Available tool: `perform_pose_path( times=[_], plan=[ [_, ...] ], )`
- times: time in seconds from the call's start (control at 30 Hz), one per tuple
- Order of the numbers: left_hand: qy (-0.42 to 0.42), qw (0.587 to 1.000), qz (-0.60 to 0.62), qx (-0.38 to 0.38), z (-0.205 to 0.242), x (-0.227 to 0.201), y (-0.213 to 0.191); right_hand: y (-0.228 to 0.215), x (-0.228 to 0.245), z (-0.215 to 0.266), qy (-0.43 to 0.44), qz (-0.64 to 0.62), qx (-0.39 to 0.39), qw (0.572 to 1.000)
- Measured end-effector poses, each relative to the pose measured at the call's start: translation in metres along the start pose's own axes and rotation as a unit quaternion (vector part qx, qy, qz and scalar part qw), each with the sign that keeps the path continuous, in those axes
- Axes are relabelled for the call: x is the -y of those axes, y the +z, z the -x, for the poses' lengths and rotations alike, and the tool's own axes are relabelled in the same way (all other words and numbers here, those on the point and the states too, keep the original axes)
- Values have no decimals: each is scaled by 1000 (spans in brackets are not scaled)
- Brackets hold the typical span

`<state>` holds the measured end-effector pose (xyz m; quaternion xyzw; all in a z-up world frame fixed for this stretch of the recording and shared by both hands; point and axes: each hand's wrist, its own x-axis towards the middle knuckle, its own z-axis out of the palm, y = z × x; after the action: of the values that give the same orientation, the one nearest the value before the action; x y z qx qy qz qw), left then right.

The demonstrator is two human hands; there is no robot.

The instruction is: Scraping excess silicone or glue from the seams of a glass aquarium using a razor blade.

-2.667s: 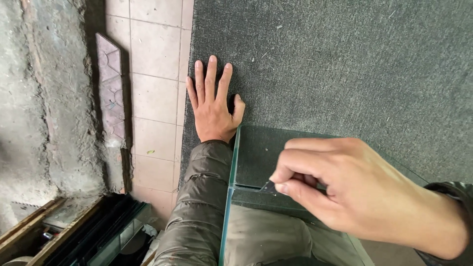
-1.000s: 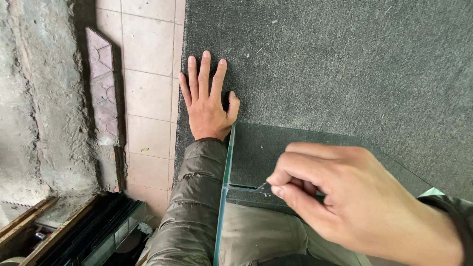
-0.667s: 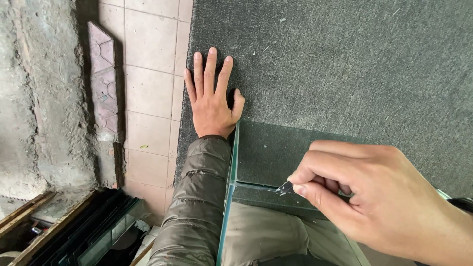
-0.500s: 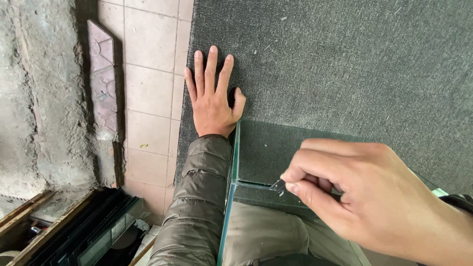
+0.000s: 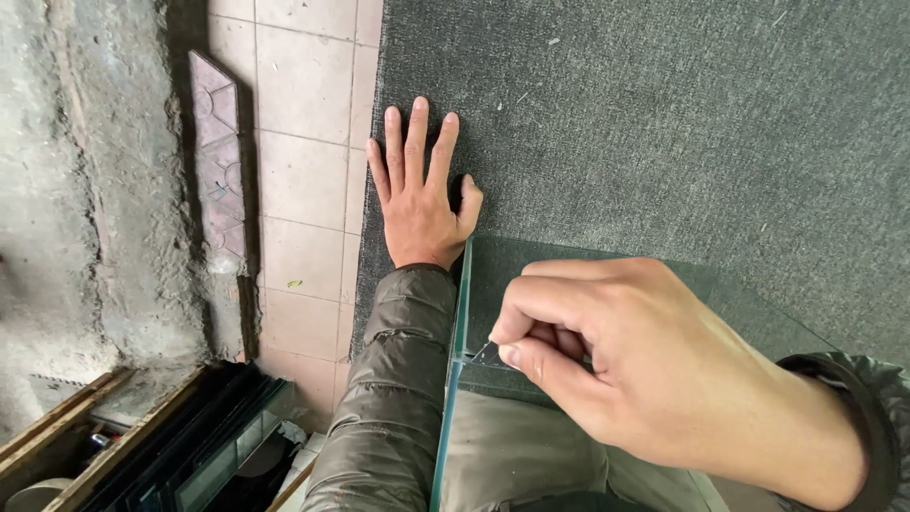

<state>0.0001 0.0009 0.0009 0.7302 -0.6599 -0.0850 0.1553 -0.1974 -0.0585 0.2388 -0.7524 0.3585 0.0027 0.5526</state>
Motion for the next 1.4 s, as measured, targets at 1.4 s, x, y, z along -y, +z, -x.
perform_pose_path(
  times=[1.4],
  plan=[
    [-6, 1000, 1, 15, -1, 1, 2, -12, -13, 34, 34, 77, -30, 996]
  ],
)
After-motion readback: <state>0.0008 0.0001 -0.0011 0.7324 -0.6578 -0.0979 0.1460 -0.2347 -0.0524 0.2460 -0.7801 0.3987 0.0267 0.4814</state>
